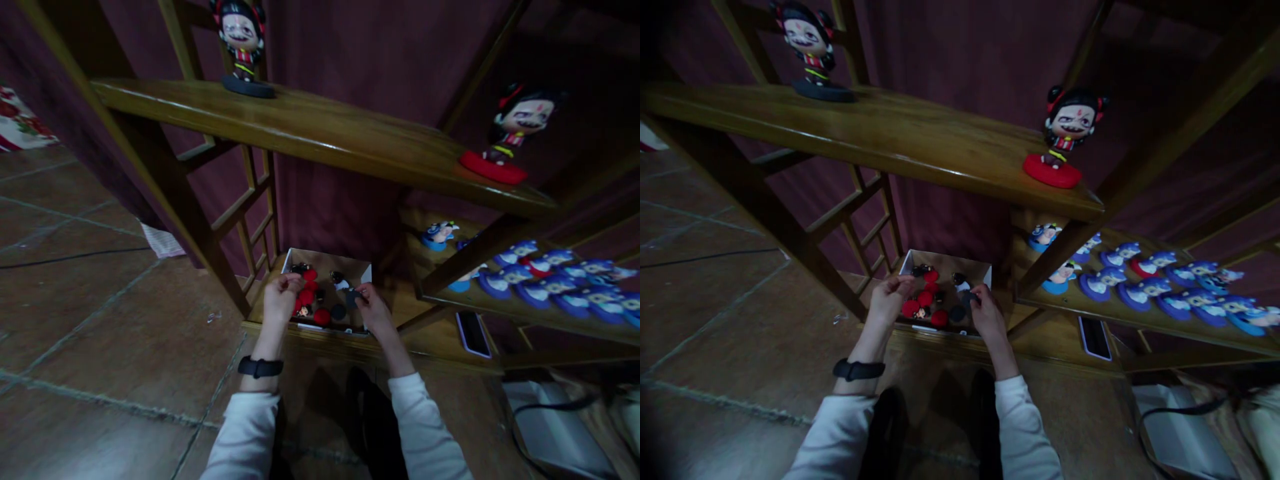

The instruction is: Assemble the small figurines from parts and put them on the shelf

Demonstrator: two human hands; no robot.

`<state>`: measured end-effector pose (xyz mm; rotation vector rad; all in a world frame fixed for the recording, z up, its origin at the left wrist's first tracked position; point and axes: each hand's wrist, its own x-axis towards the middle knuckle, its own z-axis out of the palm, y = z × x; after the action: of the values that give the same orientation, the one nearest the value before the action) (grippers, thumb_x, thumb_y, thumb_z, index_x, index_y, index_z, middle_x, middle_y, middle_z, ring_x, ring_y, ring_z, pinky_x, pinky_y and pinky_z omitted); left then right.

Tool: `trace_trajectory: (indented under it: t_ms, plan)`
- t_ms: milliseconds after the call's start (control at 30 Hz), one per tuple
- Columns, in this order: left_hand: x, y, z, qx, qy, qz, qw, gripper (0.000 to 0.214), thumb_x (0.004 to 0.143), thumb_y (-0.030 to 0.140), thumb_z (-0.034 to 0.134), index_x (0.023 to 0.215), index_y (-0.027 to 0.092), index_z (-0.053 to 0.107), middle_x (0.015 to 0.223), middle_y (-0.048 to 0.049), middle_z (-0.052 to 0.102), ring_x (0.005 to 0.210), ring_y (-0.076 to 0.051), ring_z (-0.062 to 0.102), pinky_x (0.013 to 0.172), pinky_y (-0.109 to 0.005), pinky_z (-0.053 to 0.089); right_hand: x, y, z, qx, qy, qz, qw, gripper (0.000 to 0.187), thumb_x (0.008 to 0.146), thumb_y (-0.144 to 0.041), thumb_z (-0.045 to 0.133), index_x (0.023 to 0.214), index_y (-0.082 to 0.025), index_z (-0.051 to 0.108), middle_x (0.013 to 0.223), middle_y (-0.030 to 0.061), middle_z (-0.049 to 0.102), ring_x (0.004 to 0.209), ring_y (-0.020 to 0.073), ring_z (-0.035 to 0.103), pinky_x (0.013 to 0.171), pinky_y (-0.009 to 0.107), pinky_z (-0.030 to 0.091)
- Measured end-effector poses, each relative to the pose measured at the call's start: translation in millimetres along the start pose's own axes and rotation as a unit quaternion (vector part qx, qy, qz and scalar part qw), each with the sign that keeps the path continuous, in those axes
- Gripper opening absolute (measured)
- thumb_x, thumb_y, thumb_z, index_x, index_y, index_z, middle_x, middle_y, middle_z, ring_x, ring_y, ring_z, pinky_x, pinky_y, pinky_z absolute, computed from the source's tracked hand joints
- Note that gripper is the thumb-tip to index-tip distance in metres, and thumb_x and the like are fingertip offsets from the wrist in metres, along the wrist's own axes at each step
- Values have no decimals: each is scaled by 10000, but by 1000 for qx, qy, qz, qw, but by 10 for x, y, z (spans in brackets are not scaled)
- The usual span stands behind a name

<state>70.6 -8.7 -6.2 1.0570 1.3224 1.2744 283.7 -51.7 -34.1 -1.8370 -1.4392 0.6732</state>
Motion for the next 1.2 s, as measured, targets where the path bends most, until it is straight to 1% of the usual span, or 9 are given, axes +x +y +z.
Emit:
trace_trajectory:
  t_ms: [100, 167, 233, 333, 567, 700, 800, 967, 1200]
  plan:
    - [-76, -81, 165, 160, -113, 17, 981, 211, 727, 261, 538, 850, 139, 658, 725, -50, 658, 657, -149, 586, 623, -248, 437, -73, -19, -63, 32, -15, -3, 999, 202, 710, -217, 456, 898, -244, 524, 786, -26, 581, 730, 137, 545, 675, 262, 411]
    - [-137, -86, 240, 291, -132, 49, 946, 204, 748, 246, 525, 880, 178, 665, 792, -59, 673, 737, -170, 603, 670, -258, 437, -102, -39, -103, 19, -23, 4, 1000, 209, 707, -204, 457, 895, -253, 534, 780, -32, 584, 714, 131, 540, 669, 256, 407]
    - [-171, -66, 258, 415, -102, 61, 902, 233, 774, 255, 503, 940, 198, 655, 867, -80, 675, 821, -196, 609, 713, -273, 432, -119, -61, -151, -15, -21, 17, 1000, 223, 713, -186, 455, 902, -272, 534, 798, -38, 593, 717, 124, 540, 676, 250, 399]
    - [-151, -42, 195, 533, -43, 29, 844, 297, 813, 284, 448, 1018, 163, 625, 899, -127, 663, 857, -224, 612, 722, -288, 433, -127, -90, -226, -71, -10, 37, 997, 226, 733, -185, 443, 920, -282, 526, 838, -38, 604, 742, 124, 547, 690, 251, 389]
    - [-77, -115, 37, 603, -41, 38, 796, 312, 828, 288, 415, 1034, 153, 606, 851, -140, 649, 813, -239, 620, 679, -292, 437, -103, -100, -323, -117, -17, 38, 992, 233, 776, -202, 417, 967, -292, 513, 928, -24, 626, 808, 136, 564, 714, 258, 381]
    - [-66, -144, -29, 648, 12, 60, 759, 288, 833, 227, 376, 965, 140, 617, 815, -142, 641, 796, -244, 619, 678, -301, 434, -117, -132, -352, -133, -24, 32, 990, 243, 782, -196, 426, 983, -301, 514, 938, -24, 628, 840, 138, 567, 725, 255, 380]
    - [-7, -182, -50, 648, 15, 73, 758, 259, 825, 199, 386, 927, 173, 622, 796, -117, 645, 806, -226, 617, 688, -281, 433, -151, -171, -360, -155, -25, 24, 987, 239, 787, -181, 427, 982, -286, 515, 955, -7, 630, 871, 151, 562, 750, 266, 376]
    - [149, -254, 39, 603, -10, 79, 794, 259, 829, 216, 407, 984, 156, 606, 811, -115, 648, 776, -201, 622, 698, -267, 441, -177, -185, -342, -166, -50, 6, 985, 249, 788, -152, 433, 991, -271, 514, 967, 10, 630, 883, 150, 562, 767, 263, 371]
    - [501, -340, 288, 558, -42, 132, 818, 357, 776, 125, 445, 1116, 122, 556, 1083, -137, 590, 1010, -205, 550, 887, -270, 401, -165, -212, -308, -132, -89, 10, 987, 238, 791, -154, 429, 985, -269, 506, 1020, -5, 612, 866, 131, 575, 752, 250, 377]
